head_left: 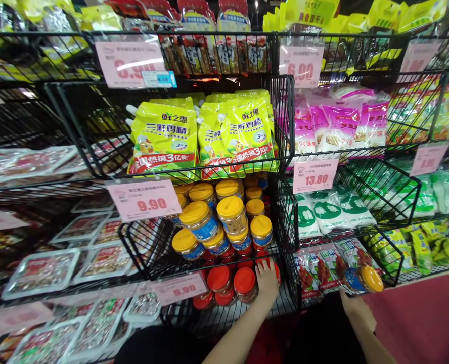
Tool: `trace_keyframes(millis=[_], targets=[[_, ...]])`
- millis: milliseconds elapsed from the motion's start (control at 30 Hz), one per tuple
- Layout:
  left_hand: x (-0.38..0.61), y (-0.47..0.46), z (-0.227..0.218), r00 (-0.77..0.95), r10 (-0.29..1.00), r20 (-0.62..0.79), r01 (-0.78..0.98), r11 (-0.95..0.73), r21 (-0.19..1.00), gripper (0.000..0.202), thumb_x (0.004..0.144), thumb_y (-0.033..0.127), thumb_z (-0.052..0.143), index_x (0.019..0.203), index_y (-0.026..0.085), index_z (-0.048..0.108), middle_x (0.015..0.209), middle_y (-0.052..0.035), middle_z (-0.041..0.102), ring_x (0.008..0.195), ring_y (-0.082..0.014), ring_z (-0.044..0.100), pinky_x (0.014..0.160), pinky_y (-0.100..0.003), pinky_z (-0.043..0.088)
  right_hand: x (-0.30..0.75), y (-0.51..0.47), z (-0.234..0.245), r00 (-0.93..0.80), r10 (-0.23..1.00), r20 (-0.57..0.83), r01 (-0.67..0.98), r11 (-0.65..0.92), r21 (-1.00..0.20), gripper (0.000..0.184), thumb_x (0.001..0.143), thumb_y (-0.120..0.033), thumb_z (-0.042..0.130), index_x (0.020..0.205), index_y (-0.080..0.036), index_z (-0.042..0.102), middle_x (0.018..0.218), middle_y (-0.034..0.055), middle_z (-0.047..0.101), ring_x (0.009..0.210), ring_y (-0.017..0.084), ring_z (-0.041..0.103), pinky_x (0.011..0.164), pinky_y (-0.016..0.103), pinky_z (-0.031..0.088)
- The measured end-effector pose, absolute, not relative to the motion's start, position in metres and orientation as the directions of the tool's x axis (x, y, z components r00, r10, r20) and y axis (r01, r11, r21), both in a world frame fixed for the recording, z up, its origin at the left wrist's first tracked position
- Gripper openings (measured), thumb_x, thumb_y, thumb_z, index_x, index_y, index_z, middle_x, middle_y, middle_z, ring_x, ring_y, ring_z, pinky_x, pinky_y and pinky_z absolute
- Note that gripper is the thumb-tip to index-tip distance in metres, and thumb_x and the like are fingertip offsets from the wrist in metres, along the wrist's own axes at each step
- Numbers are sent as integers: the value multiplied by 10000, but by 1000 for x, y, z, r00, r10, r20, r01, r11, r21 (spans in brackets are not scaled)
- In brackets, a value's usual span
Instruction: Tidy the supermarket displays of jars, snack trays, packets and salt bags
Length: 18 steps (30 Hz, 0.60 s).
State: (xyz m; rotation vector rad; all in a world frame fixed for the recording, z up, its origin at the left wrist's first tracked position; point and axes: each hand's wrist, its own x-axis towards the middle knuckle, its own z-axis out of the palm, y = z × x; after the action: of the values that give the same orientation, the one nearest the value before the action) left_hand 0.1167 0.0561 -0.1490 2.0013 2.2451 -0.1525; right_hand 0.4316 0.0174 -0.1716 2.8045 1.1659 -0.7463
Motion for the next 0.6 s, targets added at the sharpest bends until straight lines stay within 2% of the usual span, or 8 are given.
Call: trace_keyframes(millis=[67,233,333,400,467,533,600], targets=[[116,53,-148,-78,989,-124,997,78,-12,835,790,338,739,1520,156,377,1512,-193,448,1421,-370,387,1173,-504,301,432,17,-173,613,648,-451,652,-738,-174,768,853,-711,379,1296,-134,626,1251,264,622,1190,449,579,946,603,476],[116,40,-136,-68,997,-47,998,68,8,827,825,352,702,1527,86,357,1540,-223,409,1439,-377,362,1193,-494,280,435,12,-179,612,651,-449,641,-741,-200,784,870,-711,354,1386,-158,561,1312,227,595,1239,442,538,973,605,448],[126,31,-114,-21,1000,-18,996,23,84,648,848,343,669,1426,99,508,1447,-191,531,1371,-353,459,1188,-502,295,437,8,-180,601,656,-457,642,-737,-213,752,889,-679,355,1402,-163,547,1325,219,594,1241,442,537,978,602,443],[141,25,-96,55,998,-27,982,-50,180,408,874,330,620,1227,129,660,1234,-148,675,1212,-316,591,1154,-495,350,438,4,-178,591,668,-452,646,-727,-232,729,903,-664,351,1393,-165,556,1312,219,605,1225,436,555,978,593,448],[163,20,-79,180,984,-11,928,-166,332,235,899,330,566,996,179,719,994,-87,729,1024,-260,659,1118,-471,394,439,-1,-175,579,691,-433,654,-711,-259,693,916,-638,356,1388,-174,562,1296,215,621,1202,422,580,975,575,464],[191,19,-69,335,942,5,821,-294,489,211,901,360,555,853,218,704,867,-36,724,921,-217,663,1089,-441,419,441,-7,-173,570,708,-418,657,-698,-286,651,929,-608,366,1386,-187,563,1279,205,635,1180,402,605,966,546,486],[227,25,-67,462,887,-30,722,-356,593,223,890,403,559,824,234,688,858,-12,725,906,-206,656,1046,-421,450,444,-10,-171,555,716,-423,649,-691,-319,586,954,-565,357,1357,-208,587,1243,184,659,1153,374,630,949,507,512]])
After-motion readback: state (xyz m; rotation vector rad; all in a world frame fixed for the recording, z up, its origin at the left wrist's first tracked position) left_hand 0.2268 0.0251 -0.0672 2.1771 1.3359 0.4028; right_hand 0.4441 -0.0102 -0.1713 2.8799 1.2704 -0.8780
